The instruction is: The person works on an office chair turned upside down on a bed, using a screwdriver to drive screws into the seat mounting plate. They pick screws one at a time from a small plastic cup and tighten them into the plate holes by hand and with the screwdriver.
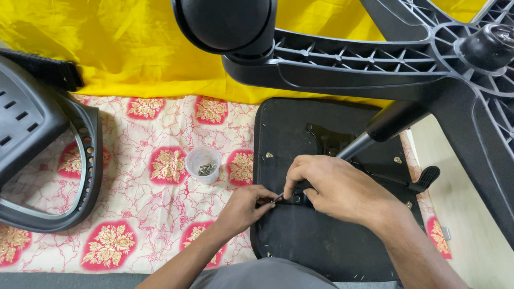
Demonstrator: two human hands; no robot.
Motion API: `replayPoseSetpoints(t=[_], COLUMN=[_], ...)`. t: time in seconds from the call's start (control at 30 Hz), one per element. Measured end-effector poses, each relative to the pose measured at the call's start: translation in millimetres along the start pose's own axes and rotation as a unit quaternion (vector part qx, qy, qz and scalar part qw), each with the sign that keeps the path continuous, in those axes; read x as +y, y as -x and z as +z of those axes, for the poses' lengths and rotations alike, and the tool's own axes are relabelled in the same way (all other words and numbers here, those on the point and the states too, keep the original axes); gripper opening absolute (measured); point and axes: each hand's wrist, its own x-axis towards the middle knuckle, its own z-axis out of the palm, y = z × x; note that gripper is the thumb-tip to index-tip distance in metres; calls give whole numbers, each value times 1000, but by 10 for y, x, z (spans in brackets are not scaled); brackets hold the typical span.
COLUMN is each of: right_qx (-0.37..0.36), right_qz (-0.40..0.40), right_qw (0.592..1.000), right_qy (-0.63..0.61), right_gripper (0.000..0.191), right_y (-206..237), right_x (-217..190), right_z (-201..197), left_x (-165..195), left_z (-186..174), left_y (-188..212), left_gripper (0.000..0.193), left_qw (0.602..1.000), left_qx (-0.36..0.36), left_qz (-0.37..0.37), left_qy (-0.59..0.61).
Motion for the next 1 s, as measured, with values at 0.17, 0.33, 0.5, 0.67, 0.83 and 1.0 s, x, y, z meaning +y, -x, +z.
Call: replayPoseSetpoints(t=[0.17,0.33,0.5,0.67,0.83,1.0], right_qx=[18,56,205,327,269,168], right_qz=[48,145,154,135,201,218], right_qw=[999,986,944,768,460,392], right_qy=[-14,-54,-206,-534,-822,-878], right_gripper=[24,30,22,20,22,28], right_y=[-12,1,31,-155,-365,-405], right_x=[49,198,459,771,1024,1167], right_z=[-35,-91,45,462,1195,1902], left_x=[-23,-26,25,53,43,36], left_z=[13,63,120,113,68,86], left_y=[-36,-31,5,-14,-19,64], left_gripper=[23,23,24,20,24,26], left_qw=[997,996,995,997,999,997], left_qx=[8,38,74,78,32,42], left_qz=[-50,-47,-50,-22,12,53], left_qy=[66,70,51,3,-19,-35])
